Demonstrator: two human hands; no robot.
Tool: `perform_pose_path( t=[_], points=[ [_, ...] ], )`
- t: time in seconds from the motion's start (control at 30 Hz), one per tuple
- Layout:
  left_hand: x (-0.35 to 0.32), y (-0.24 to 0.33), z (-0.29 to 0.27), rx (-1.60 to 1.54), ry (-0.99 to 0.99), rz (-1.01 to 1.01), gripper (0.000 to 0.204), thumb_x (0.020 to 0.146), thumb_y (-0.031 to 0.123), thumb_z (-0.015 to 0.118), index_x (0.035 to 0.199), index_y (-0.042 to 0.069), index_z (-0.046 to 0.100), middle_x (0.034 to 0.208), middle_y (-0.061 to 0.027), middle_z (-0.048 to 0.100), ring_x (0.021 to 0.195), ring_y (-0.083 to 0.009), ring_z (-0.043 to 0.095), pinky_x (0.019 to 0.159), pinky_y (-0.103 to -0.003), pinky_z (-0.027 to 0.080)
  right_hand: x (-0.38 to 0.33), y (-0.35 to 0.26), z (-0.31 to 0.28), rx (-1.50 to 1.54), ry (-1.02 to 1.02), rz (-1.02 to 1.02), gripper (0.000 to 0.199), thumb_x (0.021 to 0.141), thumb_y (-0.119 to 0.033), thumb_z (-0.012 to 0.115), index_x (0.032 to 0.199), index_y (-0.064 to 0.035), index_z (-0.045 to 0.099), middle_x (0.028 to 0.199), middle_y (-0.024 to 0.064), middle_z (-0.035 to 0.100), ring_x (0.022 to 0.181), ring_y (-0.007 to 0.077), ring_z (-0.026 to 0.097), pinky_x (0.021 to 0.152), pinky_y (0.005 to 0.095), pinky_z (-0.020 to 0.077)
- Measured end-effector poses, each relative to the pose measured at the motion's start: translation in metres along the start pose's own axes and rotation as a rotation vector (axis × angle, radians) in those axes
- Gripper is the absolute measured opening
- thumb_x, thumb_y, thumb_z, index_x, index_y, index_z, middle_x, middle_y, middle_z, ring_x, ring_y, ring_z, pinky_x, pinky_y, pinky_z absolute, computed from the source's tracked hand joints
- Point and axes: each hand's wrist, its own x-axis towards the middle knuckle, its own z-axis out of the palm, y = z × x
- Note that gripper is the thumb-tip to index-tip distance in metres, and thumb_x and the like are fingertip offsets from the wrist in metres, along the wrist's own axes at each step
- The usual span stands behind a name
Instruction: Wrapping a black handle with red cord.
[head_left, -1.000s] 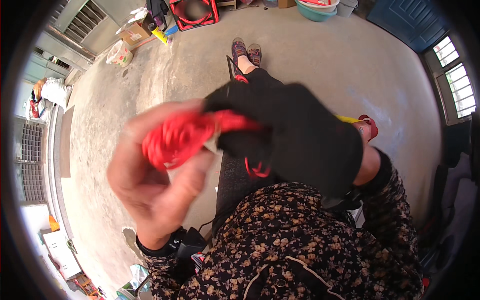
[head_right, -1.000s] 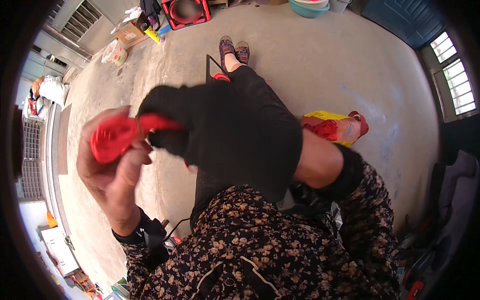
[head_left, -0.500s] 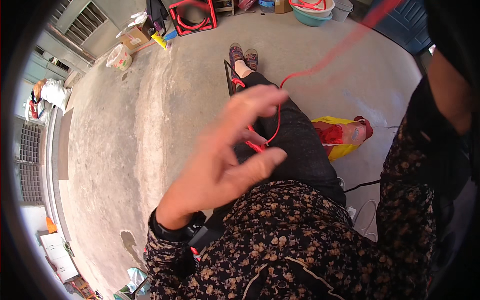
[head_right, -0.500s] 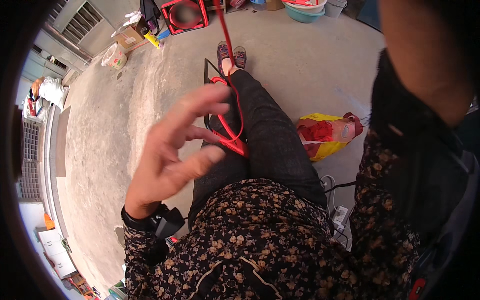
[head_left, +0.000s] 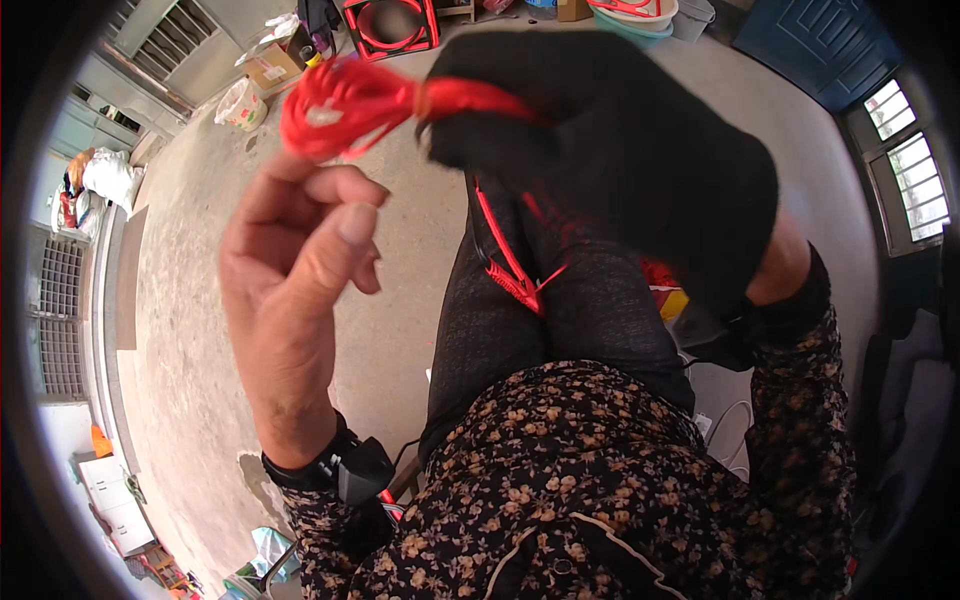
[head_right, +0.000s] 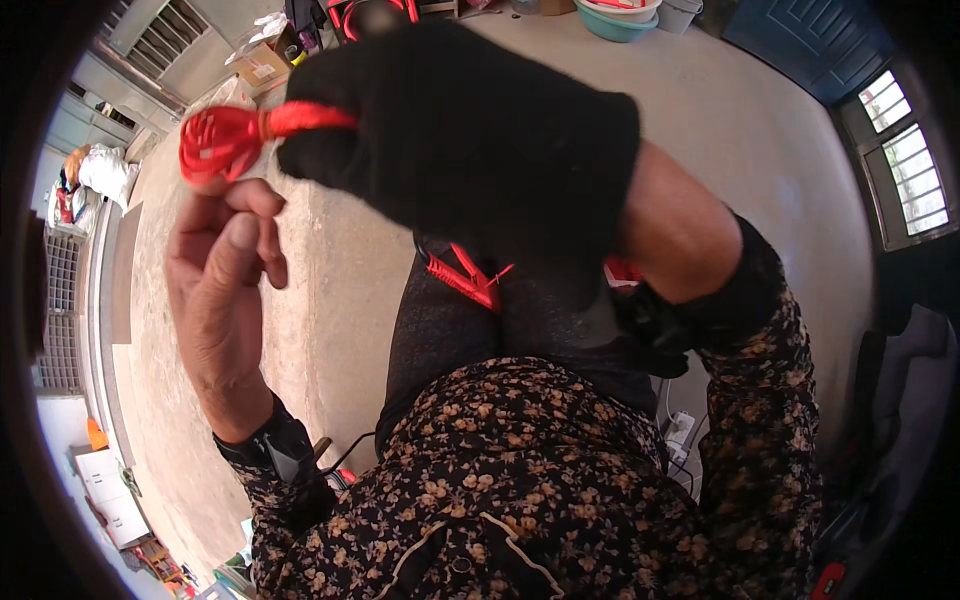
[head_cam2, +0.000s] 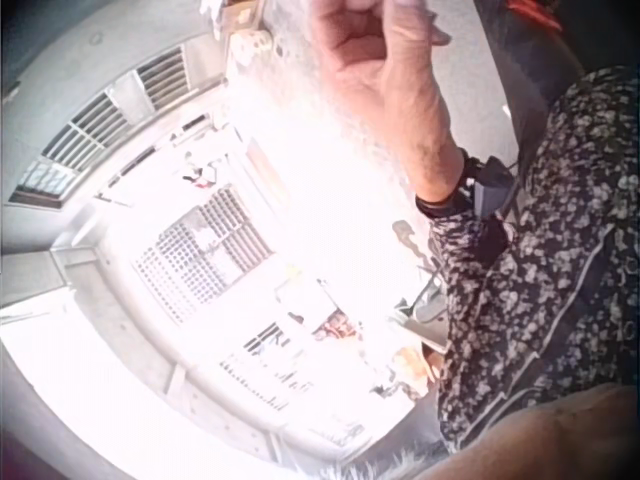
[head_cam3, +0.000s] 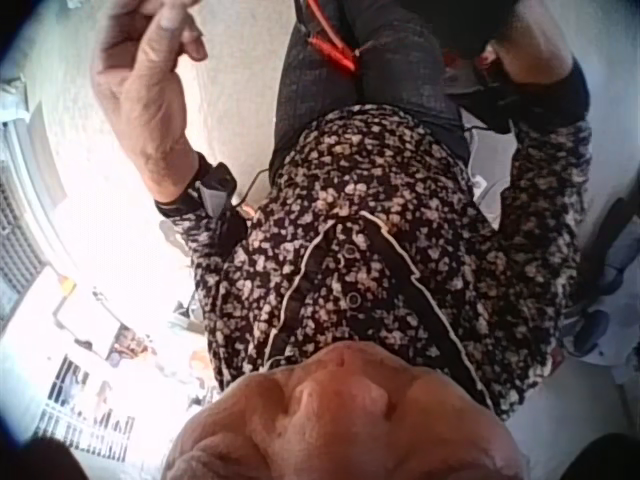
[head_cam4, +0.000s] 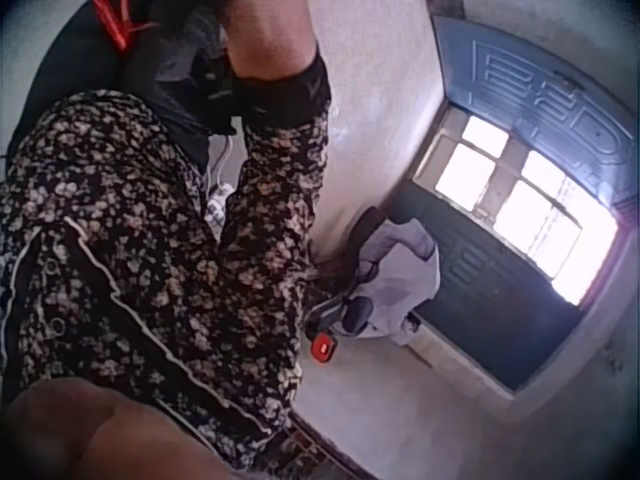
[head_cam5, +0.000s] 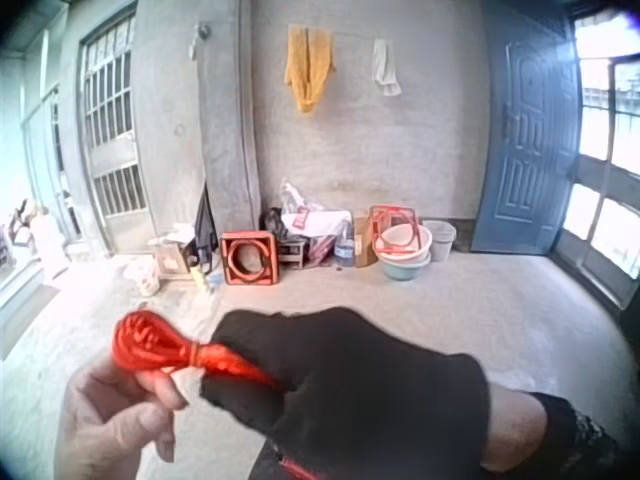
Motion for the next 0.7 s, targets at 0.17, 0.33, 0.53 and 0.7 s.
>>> perform_pose_path(
  t=[0.17,0.33,0.53,0.7],
  points=[
    [-0.008,-0.006,0.013,-0.167,0.05,-0.185,0.037,0.08,0.012,0.072,0.112,-0.002,0.062,0.092,-0.0068,0.065,0.065,-0.0075,0.056,0.051,-0.02,0.044,0.002,-0.016,0.01,0.363,-0.279,0.404,0.035,0.084,-0.024,0.067,0.114,-0.0065,0.063,0.095,0.0155,0.066,0.086,0.0305,0.063,0.077,0.0355,0.0493],
    [-0.007,-0.009,0.012,-0.156,0.001,-0.127,0.033,0.082,0.013,0.07,0.111,-0.002,0.062,0.093,-0.0092,0.066,0.062,-0.0082,0.055,0.05,-0.021,0.045,-0.006,-0.005,0.022,0.379,-0.212,0.256,0.034,0.089,-0.034,0.058,0.097,-0.0012,0.065,0.082,0.0185,0.066,0.076,0.033,0.064,0.068,0.0389,0.0485],
    [0.01,-0.007,-0.021,-0.31,0.124,-0.139,0.028,0.093,0.018,0.055,0.113,-0.002,0.056,0.104,-0.0149,0.064,0.055,-0.0039,0.045,0.04,-0.017,0.034,-0.017,0.01,0.008,1.01,-0.422,0.785,0.056,0.084,-0.043,0.065,0.124,-0.0043,0.055,0.118,0.0122,0.06,0.102,0.0203,0.061,0.089,0.0319,0.0467],
    [0.008,-0.014,-0.054,-0.43,0.055,-0.101,0.027,0.097,0.015,0.05,0.121,0.001,0.05,0.12,-0.0167,0.057,0.063,-0.0039,0.044,0.045,-0.015,0.035,-0.029,0.026,0.005,1.327,-0.206,0.745,0.055,0.081,-0.023,0.063,0.129,-0.0001,0.048,0.128,0.0133,0.055,0.109,0.0205,0.059,0.092,0.0287,0.0458]
  ],
)
